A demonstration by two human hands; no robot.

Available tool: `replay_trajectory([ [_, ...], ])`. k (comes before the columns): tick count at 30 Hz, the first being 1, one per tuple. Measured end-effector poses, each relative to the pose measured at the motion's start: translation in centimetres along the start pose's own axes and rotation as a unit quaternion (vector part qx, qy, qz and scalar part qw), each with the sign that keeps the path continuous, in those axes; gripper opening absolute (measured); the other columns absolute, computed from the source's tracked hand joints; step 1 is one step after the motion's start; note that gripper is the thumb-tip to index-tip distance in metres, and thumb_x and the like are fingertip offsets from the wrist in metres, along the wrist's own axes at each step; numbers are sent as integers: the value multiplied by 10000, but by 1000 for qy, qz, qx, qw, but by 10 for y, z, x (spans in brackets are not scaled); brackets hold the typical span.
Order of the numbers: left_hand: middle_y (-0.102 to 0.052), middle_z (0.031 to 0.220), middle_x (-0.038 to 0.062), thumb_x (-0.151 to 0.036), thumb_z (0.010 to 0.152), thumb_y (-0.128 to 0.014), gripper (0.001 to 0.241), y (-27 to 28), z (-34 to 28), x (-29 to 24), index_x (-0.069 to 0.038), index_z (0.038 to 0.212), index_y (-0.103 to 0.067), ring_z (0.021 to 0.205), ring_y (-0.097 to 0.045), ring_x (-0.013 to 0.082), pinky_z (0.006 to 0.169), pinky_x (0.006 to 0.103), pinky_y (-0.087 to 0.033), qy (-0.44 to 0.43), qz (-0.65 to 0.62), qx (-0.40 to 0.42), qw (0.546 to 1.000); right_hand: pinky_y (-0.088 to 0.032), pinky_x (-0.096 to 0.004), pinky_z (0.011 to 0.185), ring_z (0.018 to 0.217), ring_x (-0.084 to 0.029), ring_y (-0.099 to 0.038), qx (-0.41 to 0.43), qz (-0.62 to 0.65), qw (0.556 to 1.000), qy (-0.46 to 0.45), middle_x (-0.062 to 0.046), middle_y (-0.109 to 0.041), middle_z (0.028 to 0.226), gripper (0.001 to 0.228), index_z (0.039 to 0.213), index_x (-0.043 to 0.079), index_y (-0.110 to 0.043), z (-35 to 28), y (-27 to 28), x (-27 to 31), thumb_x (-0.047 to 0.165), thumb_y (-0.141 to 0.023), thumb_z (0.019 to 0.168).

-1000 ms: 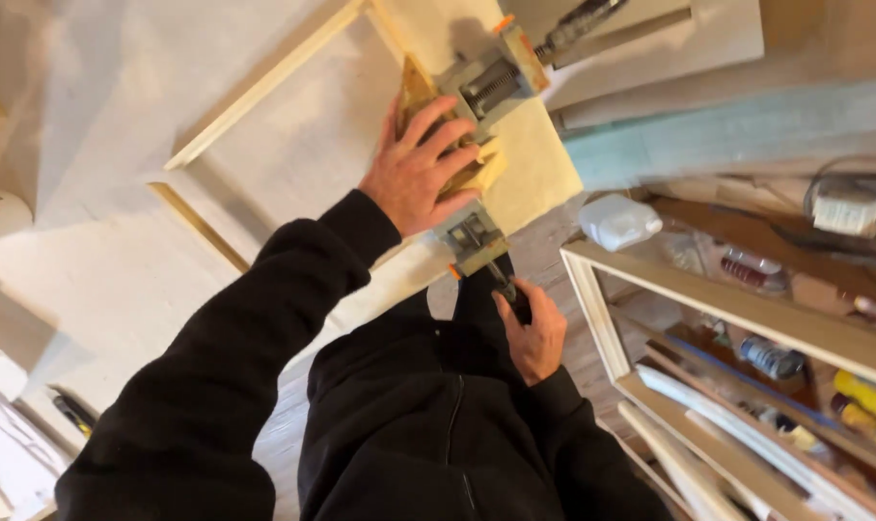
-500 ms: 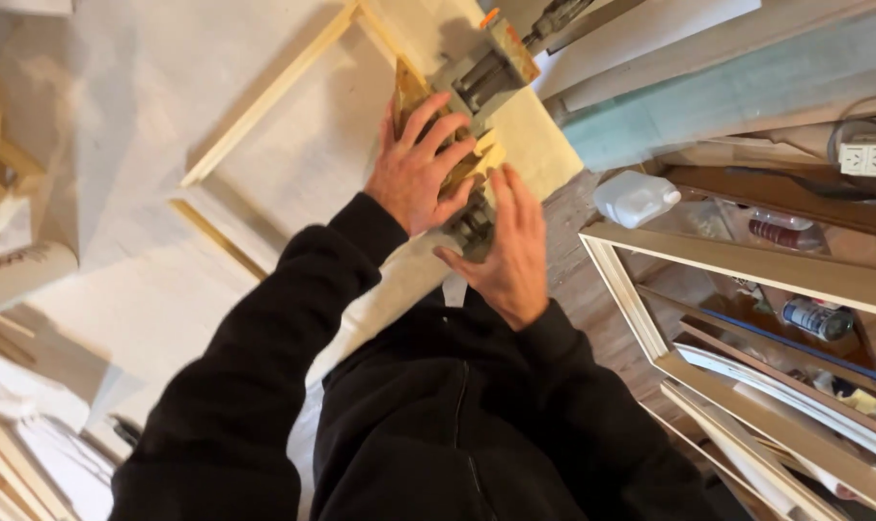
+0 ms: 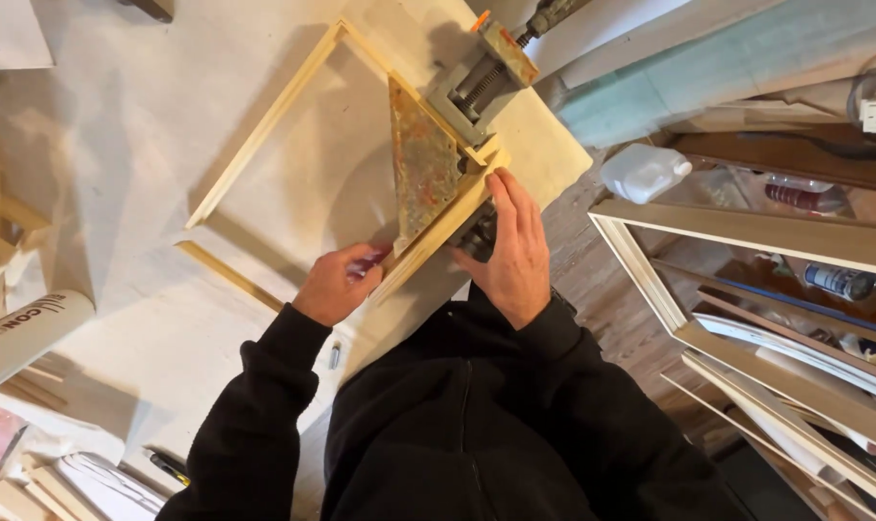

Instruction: The person applies wood glue from a bottle to the mitered end of a wooden frame rail, fits the rail to a frame corner, and seats the joint in a corner vise clamped to the bench. They tap the joint with a hammer, tighten the vise screw, and press the frame corner square against a triangular guide.

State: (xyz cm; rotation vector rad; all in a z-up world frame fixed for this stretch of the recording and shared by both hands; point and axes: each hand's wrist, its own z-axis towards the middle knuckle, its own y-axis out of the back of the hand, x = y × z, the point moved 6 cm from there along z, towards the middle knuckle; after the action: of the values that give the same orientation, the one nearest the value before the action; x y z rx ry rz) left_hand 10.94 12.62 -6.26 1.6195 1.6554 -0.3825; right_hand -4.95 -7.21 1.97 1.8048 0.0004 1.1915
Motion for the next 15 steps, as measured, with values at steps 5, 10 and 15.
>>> replay_trajectory([
  [5, -786, 1055, 119, -221, 915, -650, 415, -11, 3, 20, -24, 1276, -700, 885, -734, 182, 859, 310, -590, 61, -109, 71, 990, -439, -444, 1149, 1389, -395, -478, -3, -1, 1000, 2, -184, -451, 1534, 1017, 1511, 8, -398, -1, -1, 2, 119, -947, 661],
  [10, -783, 1032, 140, -211, 894, -685, 392, -7, 1, 14, 14, 1212, -727, 903, -739, 179, 857, 312, -592, 60, -102, 46, 992, -474, -444, 1116, 1361, -390, -509, -2, 16, 1000, 8, -170, -502, 1484, 907, 1455, 25, -480, -6, -4, 0, 102, -942, 679],
  [15, -782, 1079, 128, -212, 903, -678, 399, -7, 2, 5, -9, 1243, -721, 926, -740, 165, 874, 308, -586, 66, -106, 50, 991, -483, -451, 1101, 1349, -380, -525, 4, 20, 1000, 16, -155, -530, 1446, 822, 1394, 33, -522, -5, -3, 1, 79, -932, 682],
])
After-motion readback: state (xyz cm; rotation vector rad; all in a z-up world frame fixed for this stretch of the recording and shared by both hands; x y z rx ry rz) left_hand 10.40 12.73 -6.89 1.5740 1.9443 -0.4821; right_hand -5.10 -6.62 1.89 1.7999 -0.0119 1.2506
